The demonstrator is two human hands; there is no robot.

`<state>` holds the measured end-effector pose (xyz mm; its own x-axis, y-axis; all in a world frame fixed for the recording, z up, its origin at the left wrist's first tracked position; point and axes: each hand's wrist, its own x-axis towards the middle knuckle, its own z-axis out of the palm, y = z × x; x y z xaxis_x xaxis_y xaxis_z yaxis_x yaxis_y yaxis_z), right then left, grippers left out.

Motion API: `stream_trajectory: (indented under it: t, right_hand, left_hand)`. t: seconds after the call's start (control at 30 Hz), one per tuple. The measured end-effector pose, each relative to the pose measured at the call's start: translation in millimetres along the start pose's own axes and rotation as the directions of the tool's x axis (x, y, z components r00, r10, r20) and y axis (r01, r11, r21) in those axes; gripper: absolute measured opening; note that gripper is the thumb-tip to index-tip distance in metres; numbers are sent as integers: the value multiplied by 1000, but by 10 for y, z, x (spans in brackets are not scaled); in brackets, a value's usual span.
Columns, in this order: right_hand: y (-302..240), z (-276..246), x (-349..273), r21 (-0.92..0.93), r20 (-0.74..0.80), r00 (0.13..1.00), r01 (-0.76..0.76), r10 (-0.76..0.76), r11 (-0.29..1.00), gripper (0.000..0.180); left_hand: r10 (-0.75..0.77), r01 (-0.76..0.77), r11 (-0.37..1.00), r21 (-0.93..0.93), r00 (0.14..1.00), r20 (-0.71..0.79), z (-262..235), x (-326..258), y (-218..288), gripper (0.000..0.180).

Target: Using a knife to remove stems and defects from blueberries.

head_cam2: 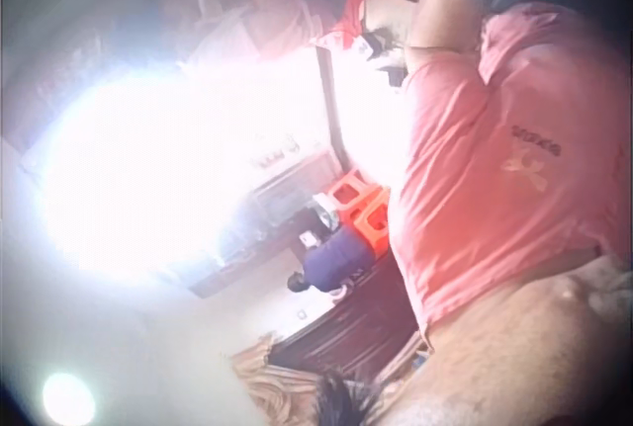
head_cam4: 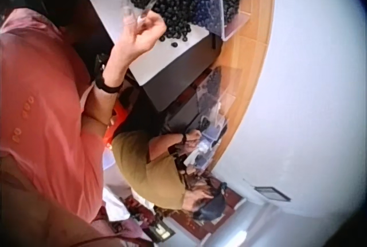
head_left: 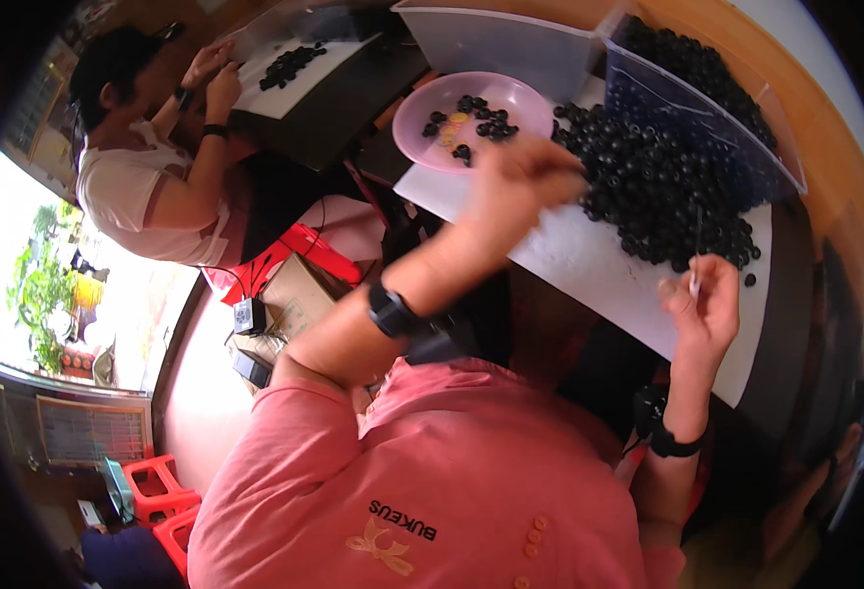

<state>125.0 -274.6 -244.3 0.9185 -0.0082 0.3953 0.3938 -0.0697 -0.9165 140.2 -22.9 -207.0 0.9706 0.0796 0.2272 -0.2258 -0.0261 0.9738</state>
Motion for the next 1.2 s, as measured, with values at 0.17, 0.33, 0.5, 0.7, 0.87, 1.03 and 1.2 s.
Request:
stream_trajectory:
  t: [0.17, 0.33, 0.5, 0.7, 0.87, 1.03, 1.2]
  right_hand:
    - [-112, 6, 65, 52, -17, 997, -76, 77, 996, 26]
    - [-20, -31, 52, 139, -153, 988, 11, 10, 990, 23]
    - [-3, -45, 31, 136, -193, 981, 12, 15, 991, 24]
    - [3, -19, -49, 72, -159, 987, 42, -30, 997, 24]
    - [49, -29, -52, 96, -158, 986, 73, -57, 993, 25]
    - [20, -82, -50, 107, -162, 984, 86, -68, 991, 24]
    - [129, -140, -59, 221, -130, 990, 79, -51, 972, 18]
  left_hand:
    - [471, -325, 622, 712, 882, -9, -536, 431, -160, 17]
    - [596, -572, 440, 692, 763, 252, -65, 230, -146, 20]
    - [556, -668, 362, 650, 715, 424, 556, 47, -294, 21]
    - [513, -639, 204, 741, 715, 475, 723, 58, -402, 19]
    - [501, -651, 140, 746, 696, 514, 621, -18, -397, 14]
    - [551, -652, 99, 752, 665, 505, 665, -37, -444, 11]
    - [526, -702, 48, 711, 623, 579, 673, 21, -496, 8]
